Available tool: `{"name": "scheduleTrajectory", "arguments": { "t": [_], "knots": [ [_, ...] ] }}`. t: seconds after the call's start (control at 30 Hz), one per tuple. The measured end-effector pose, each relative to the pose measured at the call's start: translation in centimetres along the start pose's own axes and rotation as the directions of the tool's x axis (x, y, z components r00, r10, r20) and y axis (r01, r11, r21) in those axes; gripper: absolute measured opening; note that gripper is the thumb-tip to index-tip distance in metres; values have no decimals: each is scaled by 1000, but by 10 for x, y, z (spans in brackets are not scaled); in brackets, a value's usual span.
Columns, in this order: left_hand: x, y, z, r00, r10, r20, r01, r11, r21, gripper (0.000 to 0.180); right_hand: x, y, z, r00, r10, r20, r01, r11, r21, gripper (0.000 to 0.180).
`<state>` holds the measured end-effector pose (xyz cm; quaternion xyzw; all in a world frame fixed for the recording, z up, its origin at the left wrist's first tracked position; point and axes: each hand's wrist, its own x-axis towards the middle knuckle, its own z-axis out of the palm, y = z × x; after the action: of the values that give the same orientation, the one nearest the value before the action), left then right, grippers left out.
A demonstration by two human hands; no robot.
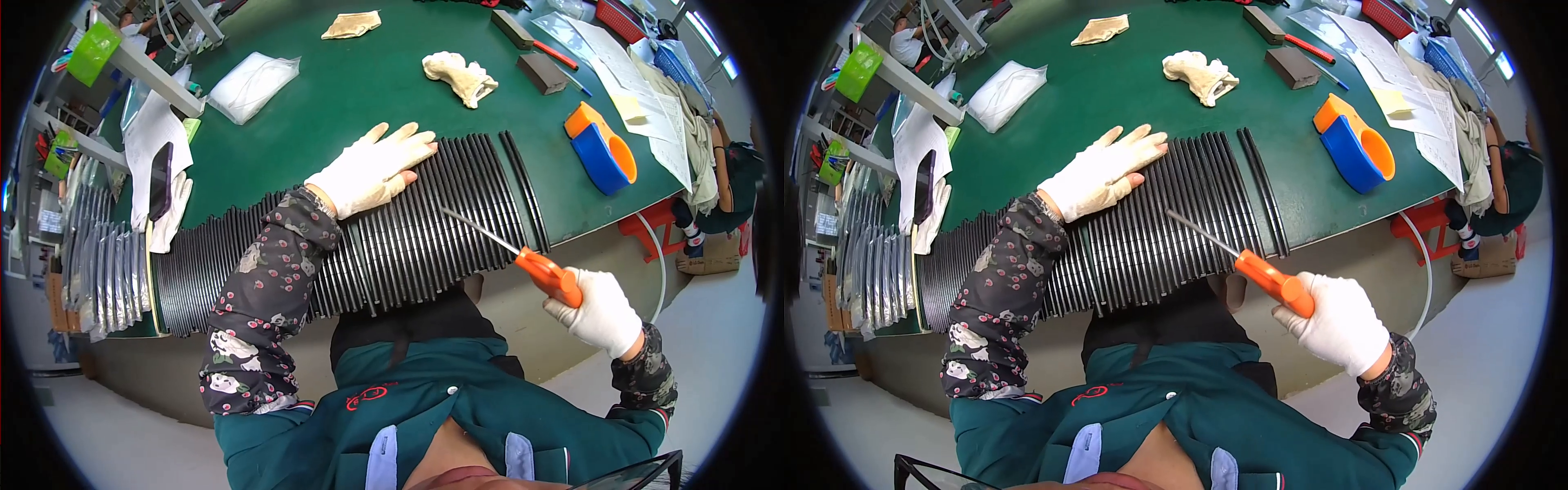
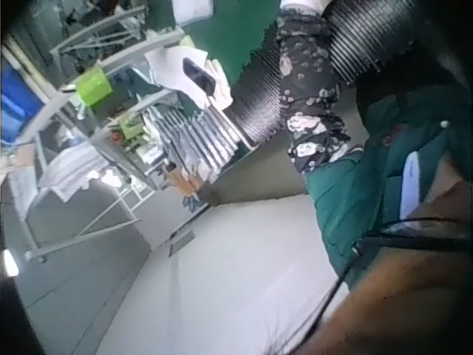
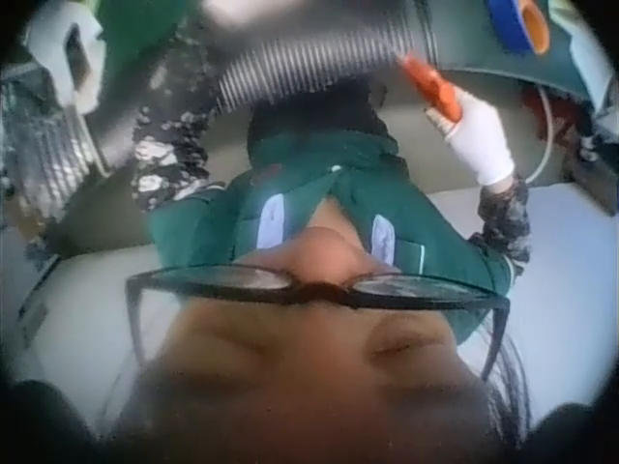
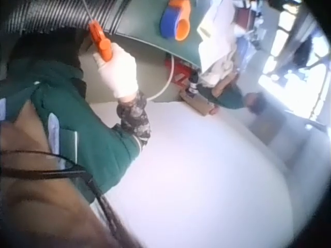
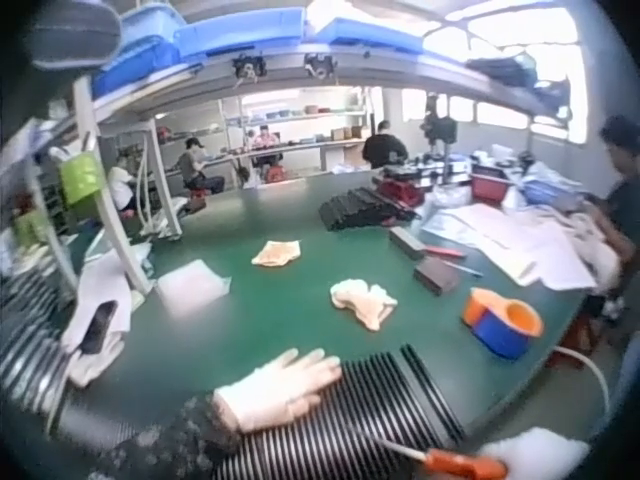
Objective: Cleaning and organizing a set of black metal rods on a workbench using a cloth and an air duster.
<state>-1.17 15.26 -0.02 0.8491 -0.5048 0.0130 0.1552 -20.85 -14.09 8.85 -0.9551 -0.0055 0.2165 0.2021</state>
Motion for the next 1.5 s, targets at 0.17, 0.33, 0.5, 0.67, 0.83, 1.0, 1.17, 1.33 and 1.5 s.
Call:
{"name": "scheduleTrajectory", "arguments": {
  "t": [0.17,0.33,0.5,0.67,0.83,1.0,1.17,1.33,1.5],
  "knots": [
    [0,0,-2,1000,-13,21,13,1000,20,49,-1,0,0,1000,-5,7,4,1000,14,28],
    [-1,-2,-1,1000,-14,18,14,1000,16,49,-1,10,-2,994,38,-100,-35,999,32,29],
    [2,1,-7,999,-14,46,13,1000,29,50,-3,21,0,988,71,-135,-54,990,128,30],
    [21,8,-18,999,-20,48,17,998,63,53,-6,24,0,996,82,-27,-79,992,96,30],
    [45,11,0,983,-128,133,132,991,-21,63,-7,30,2,993,63,-98,-45,983,178,30],
    [49,5,3,997,1,75,5,997,-77,69,-4,29,1,1000,-1,-30,4,996,84,30],
    [49,5,3,994,-11,106,19,997,-77,64,7,27,-5,992,85,-92,-74,990,122,32],
    [49,5,4,993,-18,119,30,995,-99,62,18,31,-5,987,66,-147,-43,987,153,33],
    [49,5,3,991,-21,129,32,996,-80,62,31,24,-10,990,58,-129,-36,986,165,33]
  ]
}}
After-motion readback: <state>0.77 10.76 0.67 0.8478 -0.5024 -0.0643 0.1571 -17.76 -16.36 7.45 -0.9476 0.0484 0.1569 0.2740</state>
